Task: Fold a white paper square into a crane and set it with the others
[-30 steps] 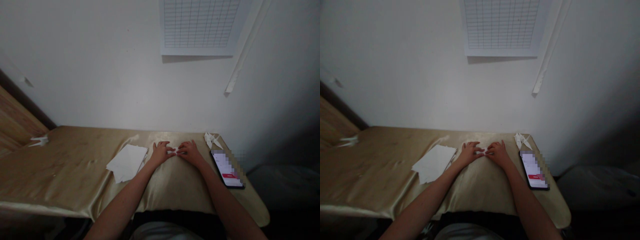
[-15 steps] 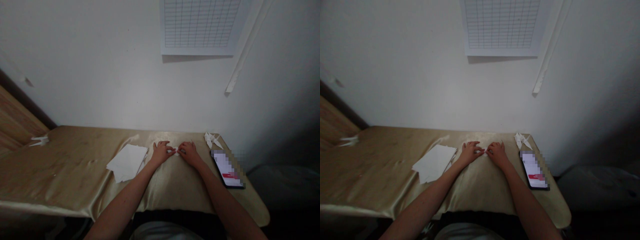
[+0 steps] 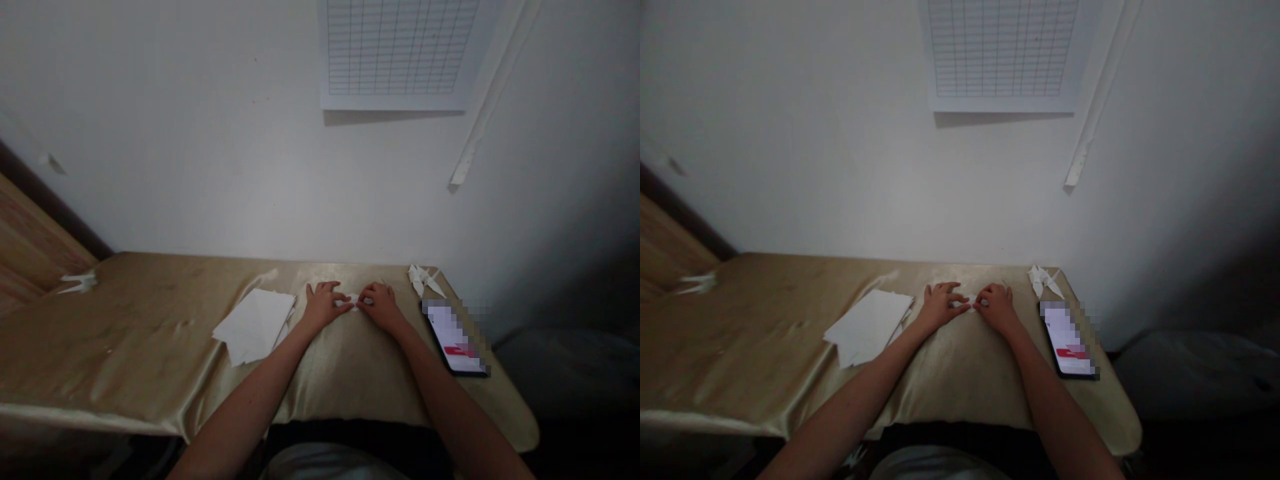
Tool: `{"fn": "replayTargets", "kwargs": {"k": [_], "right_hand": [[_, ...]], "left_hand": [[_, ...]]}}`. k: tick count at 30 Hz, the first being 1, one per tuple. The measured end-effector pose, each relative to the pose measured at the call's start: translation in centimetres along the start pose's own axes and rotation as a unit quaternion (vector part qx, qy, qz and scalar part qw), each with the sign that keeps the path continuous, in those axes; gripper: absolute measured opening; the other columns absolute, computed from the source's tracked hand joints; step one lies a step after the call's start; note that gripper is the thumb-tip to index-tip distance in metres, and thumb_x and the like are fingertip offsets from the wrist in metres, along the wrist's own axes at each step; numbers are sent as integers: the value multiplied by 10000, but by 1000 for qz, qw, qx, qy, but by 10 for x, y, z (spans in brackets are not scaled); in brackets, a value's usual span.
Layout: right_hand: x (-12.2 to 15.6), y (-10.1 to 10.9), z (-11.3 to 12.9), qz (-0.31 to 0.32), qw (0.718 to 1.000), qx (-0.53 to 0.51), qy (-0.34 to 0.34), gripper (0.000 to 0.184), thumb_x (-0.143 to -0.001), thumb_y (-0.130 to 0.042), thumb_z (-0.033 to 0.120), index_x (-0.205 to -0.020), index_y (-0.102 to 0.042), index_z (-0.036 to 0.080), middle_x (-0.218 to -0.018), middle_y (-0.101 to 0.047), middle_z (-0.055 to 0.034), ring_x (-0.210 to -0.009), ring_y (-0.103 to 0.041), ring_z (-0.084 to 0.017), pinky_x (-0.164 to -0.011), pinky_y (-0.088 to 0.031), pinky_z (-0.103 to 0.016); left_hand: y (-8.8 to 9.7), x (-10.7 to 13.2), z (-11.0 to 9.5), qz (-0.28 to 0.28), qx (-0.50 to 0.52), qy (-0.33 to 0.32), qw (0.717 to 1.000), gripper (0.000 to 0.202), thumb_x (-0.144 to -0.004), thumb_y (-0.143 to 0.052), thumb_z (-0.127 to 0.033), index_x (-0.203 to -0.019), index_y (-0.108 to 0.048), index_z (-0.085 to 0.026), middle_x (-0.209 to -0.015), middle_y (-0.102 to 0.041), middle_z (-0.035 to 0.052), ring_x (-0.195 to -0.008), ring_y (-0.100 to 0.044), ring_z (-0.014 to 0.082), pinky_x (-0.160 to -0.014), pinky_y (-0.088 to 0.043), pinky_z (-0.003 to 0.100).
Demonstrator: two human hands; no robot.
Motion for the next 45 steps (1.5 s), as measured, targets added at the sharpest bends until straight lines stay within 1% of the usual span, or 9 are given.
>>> {"fn": "replayTargets", "kwargs": {"k": [7, 10, 15, 21, 25, 32, 36, 40, 45], "right_hand": [[-1, -2, 0, 1, 1000, 26, -15, 122, -878, -687, 364, -916, -752, 269, -1094, -644, -58, -1155, -534, -266, -1062, -306, -503], [-1, -2, 1, -3, 1000, 23, -18, 133, -875, -684, 380, -900, -750, 267, -1091, -646, -58, -1144, -533, -267, -1057, -306, -501], [-1, -3, 4, -13, 999, 20, -47, 124, -851, -705, 371, -856, -757, 259, -1100, -653, -72, -1151, -532, -288, -1073, -285, -517], [-3, 0, 9, 16, 995, 28, -93, 139, -830, -714, 367, -880, -770, 250, -1159, -655, -79, -1196, -523, -297, -1102, -258, -496], [-5, 1, 12, 31, 993, 33, -108, 152, -828, -710, 373, -897, -771, 253, -1183, -652, -70, -1214, -517, -283, -1106, -253, -475], [-3, 0, 16, 31, 992, 31, -121, 153, -836, -695, 371, -898, -757, 246, -1196, -633, -79, -1248, -492, -299, -1153, -174, -542], [-1, -2, 17, 22, 992, 34, -122, 167, -845, -684, 364, -949, -752, 251, -1209, -616, -83, -1244, -492, -297, -1157, -176, -549], [1, -3, 18, 10, 993, 36, -112, 190, -857, -682, 396, -982, -742, 265, -1232, -593, -82, -1250, -485, -291, -1168, -155, -560], [1, -3, 18, 22, 992, 29, -117, 184, -861, -678, 380, -998, -739, 273, -1243, -583, -79, -1259, -478, -296, -1165, -158, -560]], "left_hand": [[-1, -2, 1, -3, 7, 15, 1000, 223, -909, -650, -542, -1013, -789, -401, -1443, -586, 0, -1375, -441, 315, -1155, -150, 738], [-1, -2, 0, -3, 13, 29, 1000, 228, -905, -652, -544, -1003, -794, -395, -1446, -583, 0, -1374, -441, 324, -1162, -143, 737], [-3, -3, -1, -4, 19, 43, 999, 205, -885, -683, -534, -1002, -791, -404, -1458, -573, 0, -1386, -435, 328, -1161, -121, 750], [-4, -3, 0, -4, 29, 58, 998, 184, -865, -713, -519, -998, -787, -417, -1478, -555, -3, -1402, -428, 320, -1160, -92, 759], [-4, -4, -1, -4, 35, 65, 997, 181, -851, -730, -509, -1001, -786, -424, -1476, -558, -8, -1410, -424, 319, -1166, -75, 753], [-4, -5, -1, 1, 42, 80, 996, 183, -846, -733, -504, -999, -785, -420, -1493, -542, -13, -1421, -415, 317, -1175, -62, 743], [-3, -4, -4, 6, 42, 86, 995, 199, -840, -736, -505, -1012, -778, -415, -1508, -526, -17, -1430, -400, 319, -1175, -43, 746], [-2, -4, -6, 12, 44, 91, 995, 208, -838, -739, -500, -1017, -775, -402, -1520, -514, -11, -1436, -387, 319, -1173, -27, 747], [-3, -5, -6, 8, 48, 86, 995, 175, -827, -751, -466, -984, -771, -392, -1502, -535, -26, -1431, -389, 316, -1157, -32, 771]]}}
Point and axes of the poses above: each hand's wrist, its own x-axis away from the middle knuckle, its own y-axis out of the back of the hand, z = x × y, the point moved 2 cm from there along -x, towards the middle knuckle
